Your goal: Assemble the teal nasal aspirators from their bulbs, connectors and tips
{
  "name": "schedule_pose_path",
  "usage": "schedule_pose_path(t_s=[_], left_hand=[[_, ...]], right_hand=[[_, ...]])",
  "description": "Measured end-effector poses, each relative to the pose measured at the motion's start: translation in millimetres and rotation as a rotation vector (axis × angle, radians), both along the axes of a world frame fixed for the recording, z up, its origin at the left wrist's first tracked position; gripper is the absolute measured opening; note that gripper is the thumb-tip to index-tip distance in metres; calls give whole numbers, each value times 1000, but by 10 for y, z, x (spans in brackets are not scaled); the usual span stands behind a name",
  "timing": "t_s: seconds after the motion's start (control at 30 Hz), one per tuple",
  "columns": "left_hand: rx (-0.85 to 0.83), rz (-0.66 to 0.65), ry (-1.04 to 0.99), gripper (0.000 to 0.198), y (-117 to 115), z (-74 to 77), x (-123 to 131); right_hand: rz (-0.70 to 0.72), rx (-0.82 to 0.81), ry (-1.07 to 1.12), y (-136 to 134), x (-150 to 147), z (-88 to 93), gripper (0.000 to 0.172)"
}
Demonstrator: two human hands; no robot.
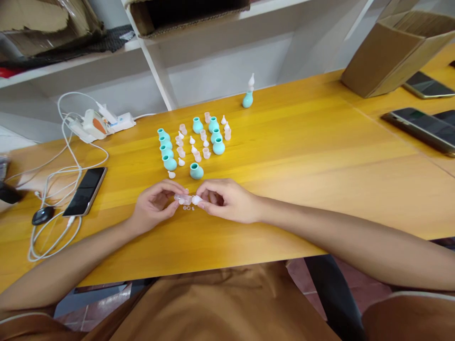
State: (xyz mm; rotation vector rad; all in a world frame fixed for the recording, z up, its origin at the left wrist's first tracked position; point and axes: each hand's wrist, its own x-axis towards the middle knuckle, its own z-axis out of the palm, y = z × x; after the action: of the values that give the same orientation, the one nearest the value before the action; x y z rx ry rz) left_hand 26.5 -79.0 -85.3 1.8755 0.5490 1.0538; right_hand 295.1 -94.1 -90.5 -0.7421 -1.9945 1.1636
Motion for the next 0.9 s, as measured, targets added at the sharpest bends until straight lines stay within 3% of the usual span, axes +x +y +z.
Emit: schedule_pose_path(t_s=[0.47,0.63,0.9], left_hand=[[145,112,157,22,-67,12,-20],[254,113,222,21,-94,43,-20],[281,89,232,19,-117,63,-9]], right_hand=[[-30,160,-19,1,-17,-43,24],[-72,321,-89,-32,-17,-57,23],[-121,620,-279,-145,-27,-17,29]])
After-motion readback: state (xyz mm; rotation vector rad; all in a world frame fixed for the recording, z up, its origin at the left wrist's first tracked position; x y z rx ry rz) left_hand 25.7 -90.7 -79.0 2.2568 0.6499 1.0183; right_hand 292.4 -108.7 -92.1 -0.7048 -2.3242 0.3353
